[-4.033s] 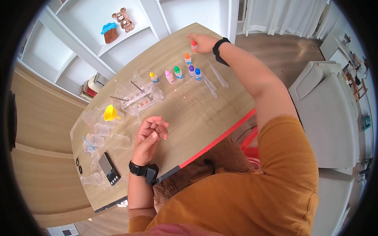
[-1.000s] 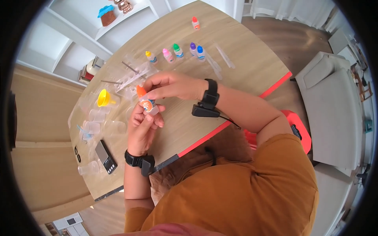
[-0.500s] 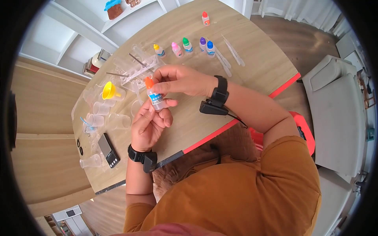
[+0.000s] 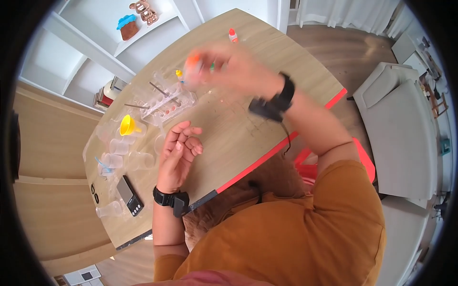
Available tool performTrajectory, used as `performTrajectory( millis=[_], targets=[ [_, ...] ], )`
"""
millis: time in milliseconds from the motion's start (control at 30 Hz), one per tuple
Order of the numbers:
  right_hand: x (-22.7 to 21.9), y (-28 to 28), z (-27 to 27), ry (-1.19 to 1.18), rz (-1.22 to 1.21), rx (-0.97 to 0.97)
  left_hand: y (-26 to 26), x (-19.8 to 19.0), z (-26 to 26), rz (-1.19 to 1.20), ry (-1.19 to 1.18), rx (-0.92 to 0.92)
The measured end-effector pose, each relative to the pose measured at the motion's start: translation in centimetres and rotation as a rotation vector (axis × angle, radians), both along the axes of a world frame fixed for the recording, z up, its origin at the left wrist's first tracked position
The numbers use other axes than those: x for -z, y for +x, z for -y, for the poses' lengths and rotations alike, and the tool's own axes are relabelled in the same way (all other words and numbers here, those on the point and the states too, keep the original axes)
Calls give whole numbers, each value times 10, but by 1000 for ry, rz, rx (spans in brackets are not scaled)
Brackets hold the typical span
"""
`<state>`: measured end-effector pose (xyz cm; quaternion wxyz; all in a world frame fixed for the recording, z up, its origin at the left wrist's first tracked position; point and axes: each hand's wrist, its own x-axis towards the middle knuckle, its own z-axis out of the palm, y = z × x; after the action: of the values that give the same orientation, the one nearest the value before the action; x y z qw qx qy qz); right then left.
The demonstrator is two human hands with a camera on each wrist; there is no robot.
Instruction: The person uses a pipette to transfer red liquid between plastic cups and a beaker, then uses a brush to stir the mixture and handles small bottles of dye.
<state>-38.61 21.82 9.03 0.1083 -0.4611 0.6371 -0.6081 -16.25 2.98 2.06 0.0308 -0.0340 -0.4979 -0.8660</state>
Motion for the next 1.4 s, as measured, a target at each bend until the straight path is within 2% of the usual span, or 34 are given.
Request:
performTrajectory(
  millis=[33,100,167,200,267,367,500,600,667,767,800,867,900,1000,1067,1267,1400],
  targets=[
    [-2,-28,-5,-43,173,102,1,0,1,-1,-1,18],
    [14,-105,-16,-84,15,230,2,-1,0,3,-47,13],
    [43,-163,-29,166,-261,537,3,-2,0,3,-93,9],
    [56,-184,-33,167,-269,542,3,-1,0,-3,-114,27],
    [72,-215,-37,474,-298,571,2,-1,-1,-16,-134,46],
    [77,-227,-29,596,-381,609,3,-1,-1,-2,-162,66],
    [90,-244,-17,594,-325,571,2,-1,0,19,-192,78],
    [94,-249,-11,660,-275,474,2,-1,0,26,-201,78],
    [100,-253,-10,578,-289,383,3,-2,-1,24,-207,80],
    [86,-238,-11,675,-252,372,3,-4,-2,8,-243,94],
    [86,-233,-13,674,-252,372,3,-4,-2,15,-249,96],
    [86,-222,-18,587,-285,553,3,-4,-2,22,-255,98],
    [86,-221,-22,586,-286,554,3,-4,-2,24,-255,92],
    [85,-215,-32,595,-365,554,3,-5,-2,22,-257,88],
    [83,-203,-38,582,-620,351,3,-5,-3,21,-258,91],
    [83,-194,-30,803,-711,369,3,-7,-4,20,-283,92],
    [88,-201,-38,759,-757,356,2,-3,-1,13,-249,123]
  ],
)
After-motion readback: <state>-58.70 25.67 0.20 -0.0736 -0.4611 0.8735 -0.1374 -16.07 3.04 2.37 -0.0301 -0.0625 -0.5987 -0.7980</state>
